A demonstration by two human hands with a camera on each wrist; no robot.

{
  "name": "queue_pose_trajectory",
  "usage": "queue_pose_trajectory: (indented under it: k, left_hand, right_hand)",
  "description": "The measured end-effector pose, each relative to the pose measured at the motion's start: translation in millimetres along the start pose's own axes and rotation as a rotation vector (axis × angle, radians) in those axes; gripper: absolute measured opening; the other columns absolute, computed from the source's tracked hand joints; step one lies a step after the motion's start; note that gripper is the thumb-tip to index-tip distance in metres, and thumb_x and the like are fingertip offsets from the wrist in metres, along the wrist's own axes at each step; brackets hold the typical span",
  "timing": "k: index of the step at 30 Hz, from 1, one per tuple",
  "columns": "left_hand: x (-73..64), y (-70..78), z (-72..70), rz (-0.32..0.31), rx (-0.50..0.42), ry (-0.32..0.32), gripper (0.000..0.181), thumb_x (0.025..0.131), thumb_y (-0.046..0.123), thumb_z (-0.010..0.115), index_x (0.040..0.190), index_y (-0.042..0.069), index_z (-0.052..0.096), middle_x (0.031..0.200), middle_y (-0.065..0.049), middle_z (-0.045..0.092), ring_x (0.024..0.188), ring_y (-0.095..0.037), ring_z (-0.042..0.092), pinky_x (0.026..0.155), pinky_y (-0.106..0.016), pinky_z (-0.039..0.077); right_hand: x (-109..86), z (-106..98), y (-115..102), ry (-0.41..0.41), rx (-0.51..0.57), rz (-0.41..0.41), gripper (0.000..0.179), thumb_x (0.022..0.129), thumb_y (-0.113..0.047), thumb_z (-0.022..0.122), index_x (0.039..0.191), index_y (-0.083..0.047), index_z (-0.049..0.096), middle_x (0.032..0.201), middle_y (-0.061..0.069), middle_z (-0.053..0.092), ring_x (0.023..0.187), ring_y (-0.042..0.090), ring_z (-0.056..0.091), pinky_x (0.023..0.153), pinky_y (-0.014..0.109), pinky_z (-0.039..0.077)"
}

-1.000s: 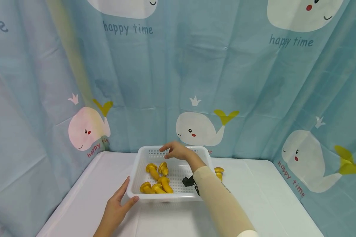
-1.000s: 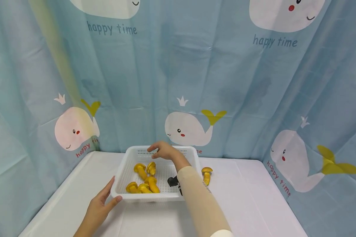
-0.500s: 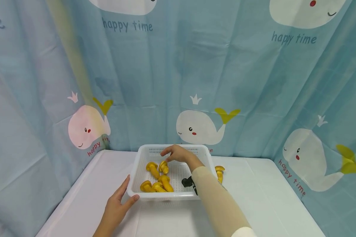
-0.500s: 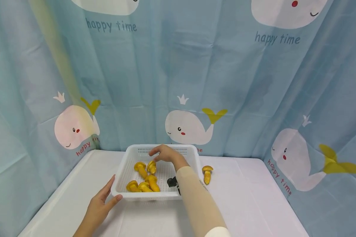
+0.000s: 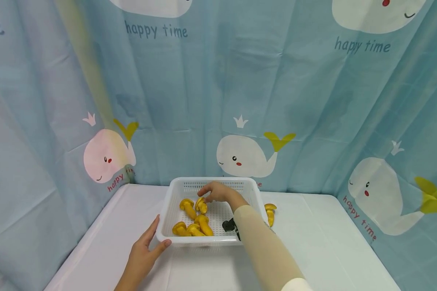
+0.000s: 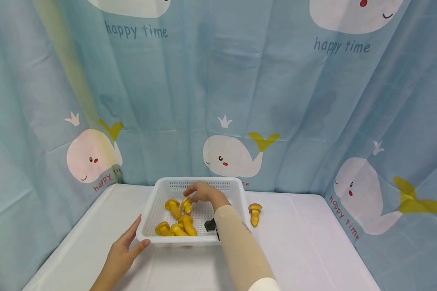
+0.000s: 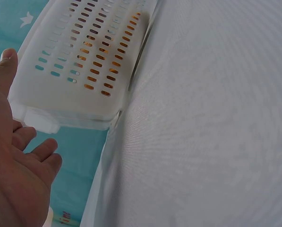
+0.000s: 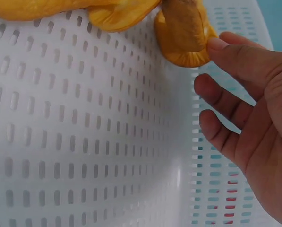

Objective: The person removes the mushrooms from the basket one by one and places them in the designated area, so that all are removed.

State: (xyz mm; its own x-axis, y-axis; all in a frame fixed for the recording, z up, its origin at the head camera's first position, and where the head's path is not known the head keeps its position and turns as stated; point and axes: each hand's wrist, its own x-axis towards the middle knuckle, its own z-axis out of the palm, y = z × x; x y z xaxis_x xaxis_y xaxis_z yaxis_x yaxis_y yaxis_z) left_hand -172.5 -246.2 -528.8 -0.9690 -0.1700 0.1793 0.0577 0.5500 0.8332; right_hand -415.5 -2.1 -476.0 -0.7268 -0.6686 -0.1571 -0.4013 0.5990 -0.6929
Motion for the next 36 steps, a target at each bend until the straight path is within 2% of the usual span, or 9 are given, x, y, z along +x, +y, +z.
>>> queue_pose_trajectory:
  k: [4,11,15,23,29,36]
  left_hand:
    - [-0.2,1.7,0.1,-0.017,0.001,-0.008,0.093,0.087,0.057,0.074,0.163,0.03,0.028,0.167,-0.007,0.028,0.152,-0.04,0.031,0.114,-0.066,0.035]
    - [-1.3,1.4,-0.5,-0.014,0.007,-0.004,0.091,0.088,0.057,0.074,0.163,0.034,0.027,0.167,-0.006,0.028,0.152,-0.039,0.031,0.115,-0.066,0.035]
    - [-1.6,0.0,-0.2,-0.002,0.005,0.003,0.091,0.088,0.055,0.075,0.162,0.034,0.028,0.167,-0.005,0.029,0.152,-0.039,0.031,0.115,-0.065,0.035]
    - [-0.8,0.5,0.9,0.0,0.014,0.004,0.093,0.087,0.056,0.075,0.163,0.026,0.03,0.167,-0.005,0.029,0.152,-0.039,0.032,0.114,-0.065,0.037]
    - [-1.3,1.1,0.4,-0.002,0.01,0.004,0.093,0.087,0.055,0.075,0.163,0.028,0.029,0.167,-0.006,0.03,0.152,-0.039,0.032,0.114,-0.065,0.036]
    - [-1.2,1.2,0.1,-0.004,-0.002,0.0,0.093,0.087,0.056,0.075,0.163,0.031,0.029,0.167,-0.006,0.029,0.152,-0.038,0.031,0.114,-0.065,0.036]
  right_hand:
    - [0.1,2.0,1.2,-0.003,0.004,0.002,0.035,0.096,-0.009,0.071,0.13,-0.016,0.072,0.126,-0.007,0.07,0.103,0.014,0.064,0.098,0.037,0.058]
    - [1.6,4.8,1.0,-0.011,0.005,-0.005,0.033,0.098,-0.008,0.068,0.13,-0.013,0.071,0.122,-0.007,0.071,0.096,0.014,0.064,0.09,0.031,0.06]
    - [3.3,5.6,1.4,-0.01,0.001,-0.001,0.031,0.098,-0.008,0.067,0.129,-0.013,0.073,0.119,-0.007,0.071,0.094,0.017,0.065,0.089,0.032,0.061]
    - [5.2,7.1,3.8,0.012,0.019,0.034,0.027,0.098,-0.008,0.068,0.124,-0.013,0.075,0.118,-0.004,0.072,0.092,0.019,0.065,0.09,0.036,0.061]
    - [3.1,7.1,2.7,0.017,0.046,0.04,0.027,0.097,-0.007,0.069,0.123,-0.013,0.075,0.117,-0.004,0.072,0.092,0.022,0.066,0.091,0.039,0.061]
    - [4.6,7.3,3.2,0.024,0.055,0.004,0.023,0.097,-0.003,0.069,0.117,-0.008,0.077,0.11,-0.001,0.073,0.093,0.024,0.065,0.089,0.043,0.062]
